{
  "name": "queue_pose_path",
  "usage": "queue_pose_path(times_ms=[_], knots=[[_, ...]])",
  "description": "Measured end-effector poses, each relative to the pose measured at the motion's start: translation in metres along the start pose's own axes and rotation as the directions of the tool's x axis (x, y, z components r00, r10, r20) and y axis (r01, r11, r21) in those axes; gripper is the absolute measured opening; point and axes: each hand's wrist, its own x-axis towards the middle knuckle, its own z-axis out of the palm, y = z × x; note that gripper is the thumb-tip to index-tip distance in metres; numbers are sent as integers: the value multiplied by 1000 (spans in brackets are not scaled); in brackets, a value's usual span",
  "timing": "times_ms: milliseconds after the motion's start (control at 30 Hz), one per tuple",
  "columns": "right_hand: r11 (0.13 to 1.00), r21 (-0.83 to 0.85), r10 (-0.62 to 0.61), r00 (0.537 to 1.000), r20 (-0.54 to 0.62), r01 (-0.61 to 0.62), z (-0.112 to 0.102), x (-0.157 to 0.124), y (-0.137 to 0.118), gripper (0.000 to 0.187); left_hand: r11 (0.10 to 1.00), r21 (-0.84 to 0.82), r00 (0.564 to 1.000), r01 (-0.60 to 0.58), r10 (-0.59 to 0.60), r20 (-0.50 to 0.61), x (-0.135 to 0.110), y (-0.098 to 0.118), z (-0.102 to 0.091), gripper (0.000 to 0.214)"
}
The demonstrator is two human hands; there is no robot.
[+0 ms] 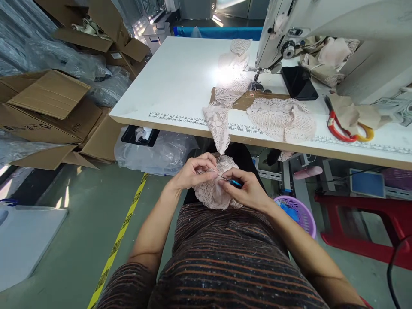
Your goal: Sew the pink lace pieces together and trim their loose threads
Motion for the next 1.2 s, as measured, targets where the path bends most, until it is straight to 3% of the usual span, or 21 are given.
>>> queue_pose_path(times_ms=[133, 233, 333, 500, 633, 733, 1000, 1133, 1200], knots=[[995, -23, 96, 995, -37, -97, -9, 15, 15, 50, 981, -56, 979, 183, -187, -75, -9, 0, 1, 35], [994, -17, 108, 994, -9, -108, -8, 29, 22, 61, 973, -56, 967, 226, -231, -107, -12, 0, 2, 38], [996, -37, 77, 997, -21, -78, -4, 39, 23, 60, 971, -50, 964, 232, -236, -120, -12, 0, 2, 38], [989, -88, 101, 983, -152, -116, -2, 36, 26, 64, 972, -87, 962, 219, -230, -150, -11, -3, 1, 35], [987, -66, 146, 988, -43, -149, -2, 21, 23, 61, 969, -120, 963, 214, -230, -141, -11, -5, 0, 30], [990, -99, 107, 994, 34, -103, -1, 17, 15, 58, 969, -120, 965, 217, -231, -125, -9, -4, 0, 29], [976, -218, 22, 998, 56, -9, 2, 26, 10, 51, 961, -129, 964, 244, -254, -72, -11, -3, 1, 27], [994, -93, 47, 997, -61, -52, 9, 23, 17, 44, 960, -149, 964, 236, -251, -89, -9, -8, 3, 27], [997, 8, 75, 996, -50, -74, 14, 22, 19, 41, 955, -187, 961, 229, -252, -111, -7, -15, 4, 29]])
